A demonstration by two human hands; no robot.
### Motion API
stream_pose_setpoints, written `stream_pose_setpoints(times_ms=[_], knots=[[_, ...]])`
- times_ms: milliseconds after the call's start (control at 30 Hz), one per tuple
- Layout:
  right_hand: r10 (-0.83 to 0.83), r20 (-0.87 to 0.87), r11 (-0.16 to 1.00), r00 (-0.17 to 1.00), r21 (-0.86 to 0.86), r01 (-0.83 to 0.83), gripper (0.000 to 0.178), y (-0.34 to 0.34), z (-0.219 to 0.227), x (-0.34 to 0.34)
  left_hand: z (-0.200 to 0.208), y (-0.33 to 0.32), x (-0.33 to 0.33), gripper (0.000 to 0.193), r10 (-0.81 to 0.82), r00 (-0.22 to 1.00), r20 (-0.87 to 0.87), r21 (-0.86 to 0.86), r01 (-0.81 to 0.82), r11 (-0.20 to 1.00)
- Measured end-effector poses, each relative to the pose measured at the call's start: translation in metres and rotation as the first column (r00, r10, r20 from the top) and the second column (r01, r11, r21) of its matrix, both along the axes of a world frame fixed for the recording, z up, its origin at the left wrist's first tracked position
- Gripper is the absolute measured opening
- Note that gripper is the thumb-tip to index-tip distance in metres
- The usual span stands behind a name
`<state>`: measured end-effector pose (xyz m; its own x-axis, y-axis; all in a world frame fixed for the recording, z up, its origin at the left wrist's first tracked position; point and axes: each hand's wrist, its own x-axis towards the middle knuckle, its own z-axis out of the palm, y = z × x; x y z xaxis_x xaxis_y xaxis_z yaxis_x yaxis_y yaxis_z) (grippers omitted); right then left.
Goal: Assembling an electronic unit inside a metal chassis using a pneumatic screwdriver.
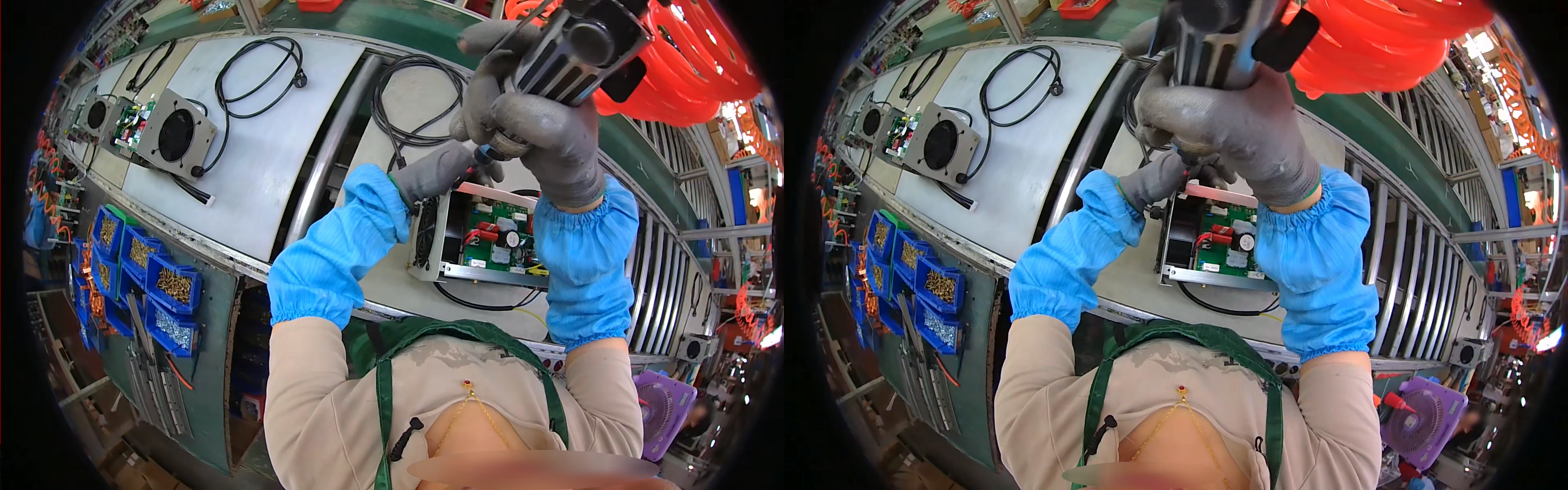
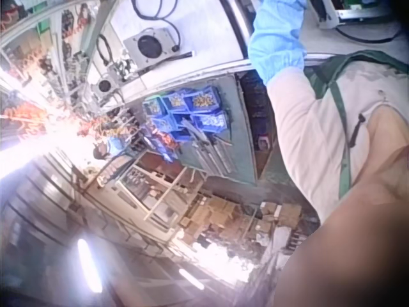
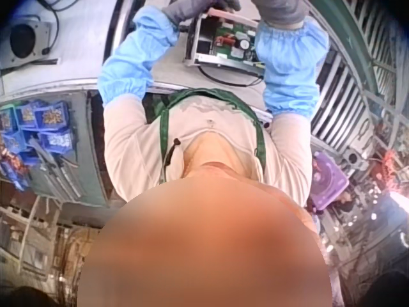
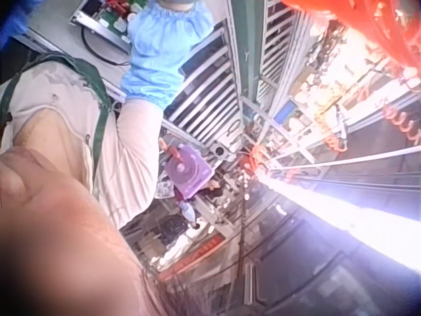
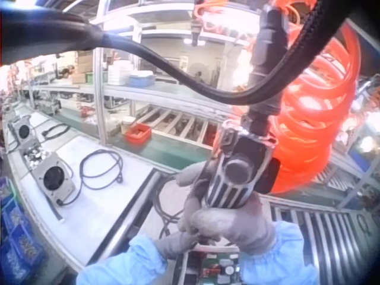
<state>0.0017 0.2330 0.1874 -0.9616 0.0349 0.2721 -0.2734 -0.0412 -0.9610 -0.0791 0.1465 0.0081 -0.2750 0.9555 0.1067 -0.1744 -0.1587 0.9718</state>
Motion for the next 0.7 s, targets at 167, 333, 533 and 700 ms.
stream_pose_setpoints(times_ms=[167, 333, 533, 700], knots=[[-0.044, -0.065, 0.999, 0.997, 0.010, 0.045, 0.031, -0.009, -0.004, 0.003, -0.004, 0.001, -0.002, 0.039, -0.031, 0.998, -0.050, 0.013, 0.031, 0.999], [0.006, -0.081, 0.998, 0.997, -0.065, -0.012, 0.032, -0.004, -0.005, 0.002, 0.002, 0.000, 0.002, 0.039, 0.004, 0.991, 0.133, -0.015, -0.002, 1.000], [-0.015, -0.045, 0.999, 0.999, 0.029, 0.016, 0.037, -0.008, -0.008, 0.007, -0.019, -0.020, 0.023, 0.066, 0.387, 0.867, 0.314, -0.195, -0.340, 0.920], [-0.065, -0.067, 0.989, 0.996, 0.126, 0.073, 0.049, -0.003, -0.012, 0.008, -0.071, -0.089, 0.054, 0.055, 0.661, 0.723, 0.201, -0.194, -0.632, 0.750]])
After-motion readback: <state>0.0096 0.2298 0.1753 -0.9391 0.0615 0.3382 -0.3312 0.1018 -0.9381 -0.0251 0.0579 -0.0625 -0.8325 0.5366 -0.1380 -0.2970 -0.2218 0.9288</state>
